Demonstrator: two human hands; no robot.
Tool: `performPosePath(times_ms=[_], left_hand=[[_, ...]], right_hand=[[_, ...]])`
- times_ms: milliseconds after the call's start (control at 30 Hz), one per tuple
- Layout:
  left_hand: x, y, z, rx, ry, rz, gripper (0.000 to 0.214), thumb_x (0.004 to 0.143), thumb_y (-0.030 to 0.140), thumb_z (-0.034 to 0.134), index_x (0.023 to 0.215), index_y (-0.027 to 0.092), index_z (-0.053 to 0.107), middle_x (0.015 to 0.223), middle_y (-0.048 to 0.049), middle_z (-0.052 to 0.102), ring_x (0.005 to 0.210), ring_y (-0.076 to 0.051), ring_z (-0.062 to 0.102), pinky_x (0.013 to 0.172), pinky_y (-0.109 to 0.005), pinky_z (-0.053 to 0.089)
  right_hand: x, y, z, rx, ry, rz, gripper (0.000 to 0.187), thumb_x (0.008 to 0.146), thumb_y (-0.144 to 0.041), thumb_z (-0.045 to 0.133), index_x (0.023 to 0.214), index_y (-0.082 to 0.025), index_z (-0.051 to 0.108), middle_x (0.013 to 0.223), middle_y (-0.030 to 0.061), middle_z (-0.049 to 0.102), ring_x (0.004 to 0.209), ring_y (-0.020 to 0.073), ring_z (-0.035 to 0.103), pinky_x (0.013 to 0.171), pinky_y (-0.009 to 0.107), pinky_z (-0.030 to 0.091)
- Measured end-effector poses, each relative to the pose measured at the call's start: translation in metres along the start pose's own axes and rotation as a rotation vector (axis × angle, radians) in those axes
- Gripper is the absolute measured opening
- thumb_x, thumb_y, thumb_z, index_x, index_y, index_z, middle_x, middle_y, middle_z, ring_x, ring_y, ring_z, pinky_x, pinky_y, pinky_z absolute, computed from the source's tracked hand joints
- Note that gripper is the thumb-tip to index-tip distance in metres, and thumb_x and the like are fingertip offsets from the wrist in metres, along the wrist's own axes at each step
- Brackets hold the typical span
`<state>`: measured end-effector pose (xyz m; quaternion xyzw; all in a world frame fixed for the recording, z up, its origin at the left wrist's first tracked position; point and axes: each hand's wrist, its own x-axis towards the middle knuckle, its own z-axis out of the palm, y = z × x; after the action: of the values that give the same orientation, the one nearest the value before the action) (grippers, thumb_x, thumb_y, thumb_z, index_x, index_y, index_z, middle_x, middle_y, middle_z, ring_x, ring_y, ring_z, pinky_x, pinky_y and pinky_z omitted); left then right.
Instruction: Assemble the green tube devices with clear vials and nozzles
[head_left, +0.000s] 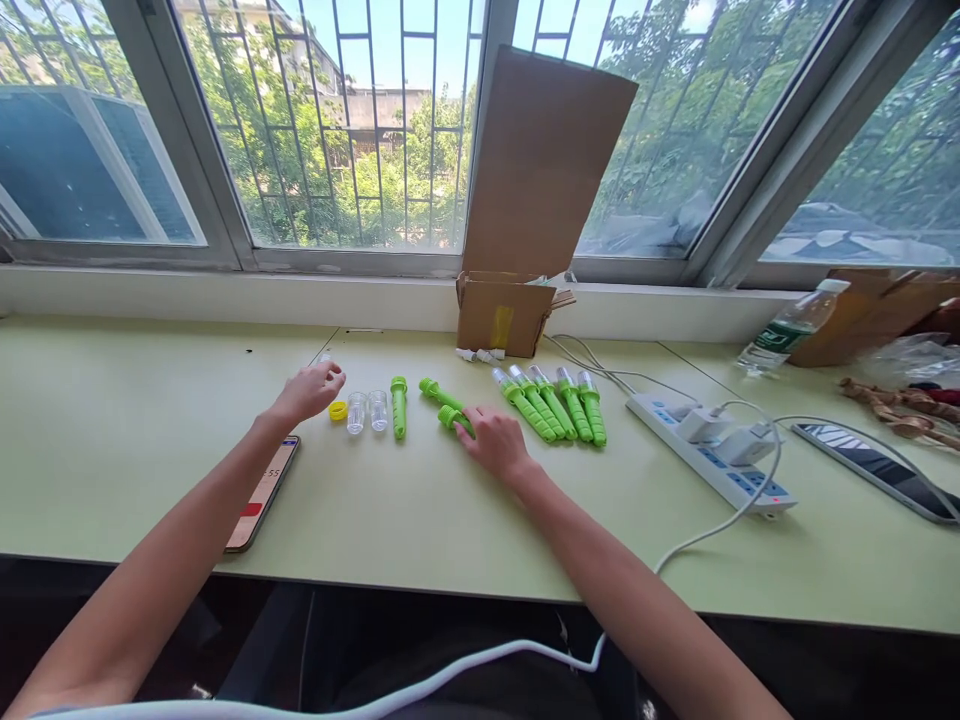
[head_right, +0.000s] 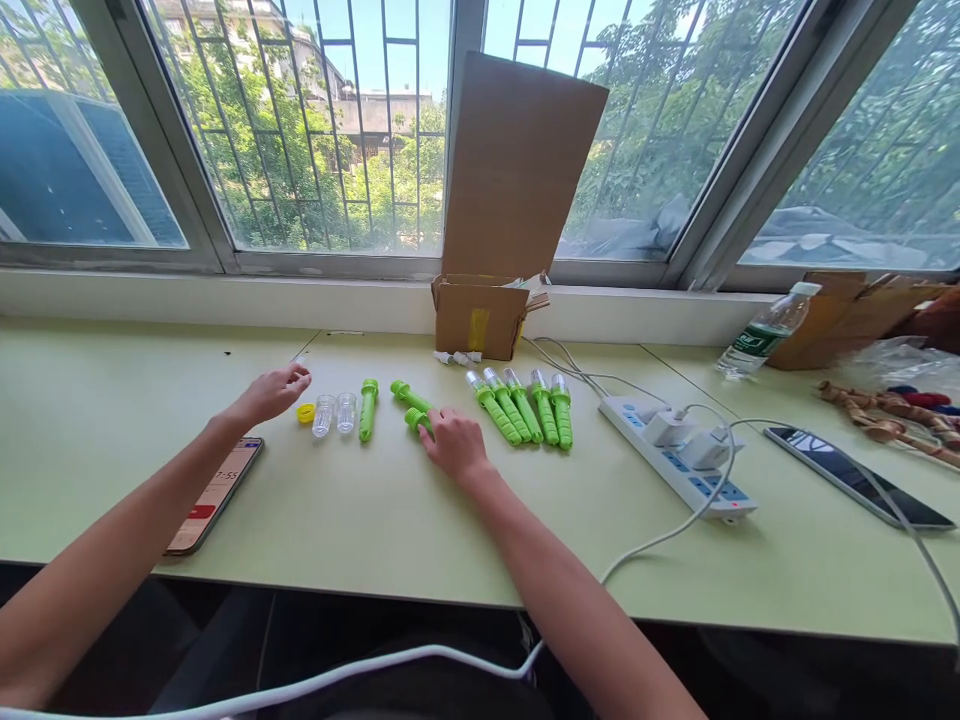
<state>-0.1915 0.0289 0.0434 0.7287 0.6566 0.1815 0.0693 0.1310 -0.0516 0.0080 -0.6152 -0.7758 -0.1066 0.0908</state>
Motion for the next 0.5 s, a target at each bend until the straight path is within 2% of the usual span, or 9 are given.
performPosePath(times_ms=[133, 200, 333, 500], left_hand=[[-0.003, -0.025, -0.005, -0.076, -0.248, -0.047, 0.059, 0.071, 0.044, 0.054, 0.125, 0.021, 0.049, 0.124, -0.0088, 0.058, 0.112, -0.023, 0.055, 0.087, -0.028, 0.044], [-0.004, -0.03, -0.004, -0.088, -0.316, -0.019, 0.067, 0.066, 0.046, 0.058, 0.127, 0.02, 0.048, 0.13, -0.0102, 0.054, 0.118, -0.024, 0.051, 0.09, -0.028, 0.043], [-0.002, -0.03, 0.004, -0.017, -0.305, 0.049, 0.071, 0.06, 0.049, 0.063, 0.124, 0.021, 0.053, 0.134, -0.0103, 0.051, 0.124, -0.028, 0.045, 0.098, -0.032, 0.038], [0.003, -0.021, 0.005, 0.097, -0.264, 0.055, 0.046, 0.063, 0.05, 0.06, 0.101, 0.025, 0.066, 0.117, -0.0084, 0.061, 0.113, -0.03, 0.053, 0.088, -0.033, 0.043]], right_hand=[[0.0, -0.001, 0.0, 0.006, -0.006, 0.001, 0.038, 0.095, -0.042, 0.034, 0.105, -0.019, 0.061, 0.099, 0.0104, 0.065, 0.092, 0.0201, 0.059, 0.067, 0.026, 0.036], [0.0, -0.001, 0.0, 0.007, -0.008, 0.005, 0.037, 0.095, -0.042, 0.035, 0.106, -0.018, 0.061, 0.1, 0.0106, 0.065, 0.092, 0.0202, 0.059, 0.068, 0.026, 0.036], [-0.001, -0.001, -0.001, 0.014, -0.012, 0.009, 0.038, 0.095, -0.042, 0.034, 0.107, -0.018, 0.061, 0.1, 0.0112, 0.066, 0.092, 0.0203, 0.059, 0.068, 0.026, 0.035], [-0.001, 0.0, -0.002, 0.021, -0.002, 0.003, 0.039, 0.095, -0.043, 0.033, 0.107, -0.019, 0.061, 0.099, 0.0104, 0.066, 0.092, 0.0202, 0.058, 0.067, 0.026, 0.036]])
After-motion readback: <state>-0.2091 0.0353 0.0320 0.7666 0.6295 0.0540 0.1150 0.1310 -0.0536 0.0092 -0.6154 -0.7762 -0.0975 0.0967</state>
